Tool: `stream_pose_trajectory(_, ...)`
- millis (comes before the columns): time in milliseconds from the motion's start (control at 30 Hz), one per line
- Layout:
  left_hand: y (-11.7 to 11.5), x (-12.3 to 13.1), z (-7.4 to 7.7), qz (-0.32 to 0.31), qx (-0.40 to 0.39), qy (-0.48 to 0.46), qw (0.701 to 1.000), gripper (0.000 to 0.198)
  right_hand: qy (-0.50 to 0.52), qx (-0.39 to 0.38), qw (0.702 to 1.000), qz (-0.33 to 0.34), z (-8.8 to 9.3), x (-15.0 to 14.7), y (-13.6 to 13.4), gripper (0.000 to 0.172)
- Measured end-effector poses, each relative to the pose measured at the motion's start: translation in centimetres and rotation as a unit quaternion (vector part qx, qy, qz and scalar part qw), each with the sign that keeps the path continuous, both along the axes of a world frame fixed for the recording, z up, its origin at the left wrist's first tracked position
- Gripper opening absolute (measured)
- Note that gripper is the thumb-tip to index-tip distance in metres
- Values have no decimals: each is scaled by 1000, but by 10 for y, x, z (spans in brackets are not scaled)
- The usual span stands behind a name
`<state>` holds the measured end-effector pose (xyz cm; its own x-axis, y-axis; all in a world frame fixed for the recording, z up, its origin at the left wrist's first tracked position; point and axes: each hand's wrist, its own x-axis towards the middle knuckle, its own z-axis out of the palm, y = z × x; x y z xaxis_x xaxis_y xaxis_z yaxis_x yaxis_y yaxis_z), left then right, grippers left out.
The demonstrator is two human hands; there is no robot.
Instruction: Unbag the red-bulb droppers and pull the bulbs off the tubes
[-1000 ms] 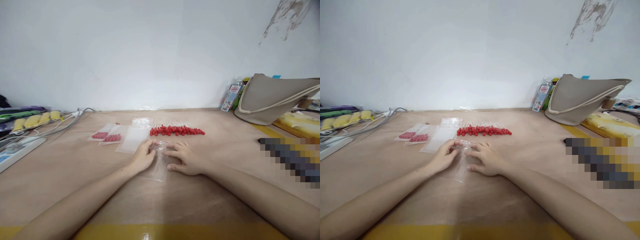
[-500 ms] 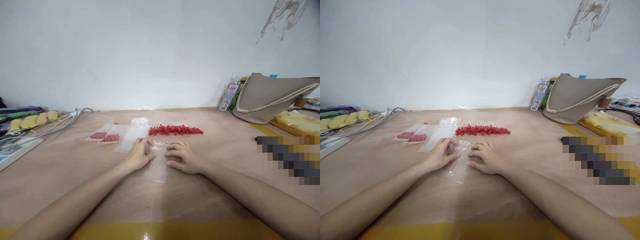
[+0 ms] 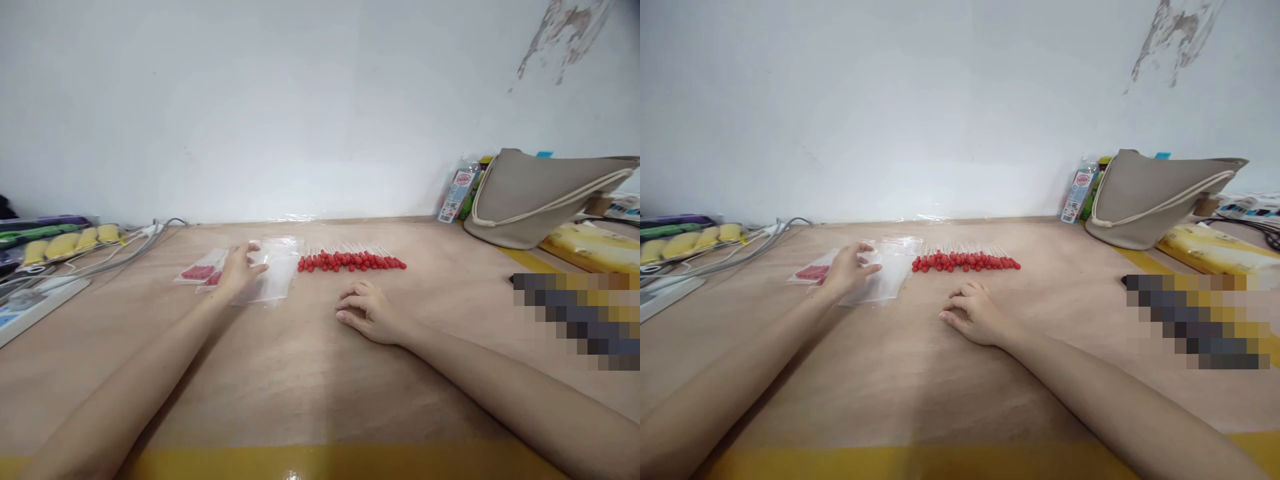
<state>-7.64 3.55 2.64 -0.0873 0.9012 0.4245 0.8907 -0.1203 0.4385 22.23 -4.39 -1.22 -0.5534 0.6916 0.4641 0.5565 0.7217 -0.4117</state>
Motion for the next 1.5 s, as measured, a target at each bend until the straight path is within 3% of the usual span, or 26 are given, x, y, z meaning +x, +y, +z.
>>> stream_pose_trajectory(100, 10, -19, -8, 59, 1, 76, 995, 56, 0, 7, 1000, 3, 0, 0, 0, 20)
stream_pose_trajectory(233, 16, -51, 0, 184, -70, 102, 975, 44, -1, 16, 1000, 4, -1, 0, 0, 20)
stream_pose_trajectory(333, 16, -74, 10, 191, -168, 115, 960, 47, -4, 16, 1000, 2, -2, 0, 0, 20)
stream_pose_trajectory(400, 13, -82, 15, 176, -193, 123, 957, 52, -4, 17, 1000, 3, -2, 0, 0, 20)
stream_pose_trajectory(733, -5, -73, 17, 206, -144, 146, 957, 15, -10, 21, 1000, 1, -4, 1, 1, 20)
stream_pose_trajectory(867, -11, -63, 29, 234, -7, 92, 968, 16, -5, 23, 1000, -1, -4, 0, 1, 20)
stream_pose_trajectory(967, -14, -38, 41, 173, 110, -1, 979, 14, 28, 30, 999, -6, -4, -1, 1, 20)
stream_pose_trajectory(1067, -24, 2, 42, 49, 99, -130, 985, 11, 97, 61, 993, -41, -3, 0, 1, 26)
stream_pose_trajectory(1100, -30, 17, 38, 13, 73, -161, 984, 14, 114, 79, 989, -54, -1, 1, 0, 31)
stream_pose_trajectory(1167, -45, 46, 26, -126, -78, -327, 933, 19, 124, 122, 983, -61, 3, 5, -1, 42)
stream_pose_trajectory(1267, -68, 80, 6, -270, -255, -367, 853, 30, 64, 168, 984, 6, 10, 11, -4, 56)
stream_pose_trajectory(1333, -78, 93, -5, -315, -310, -373, 816, 35, 2, 167, 983, 79, 12, 13, -6, 61)
stream_pose_trajectory(1400, -82, 99, -12, -330, -335, -379, 797, 37, -42, 145, 980, 133, 10, 14, -6, 65)
stream_pose_trajectory(1500, -79, 101, -17, -279, -340, -445, 780, 33, -65, 91, 985, 133, 3, 13, -5, 64)
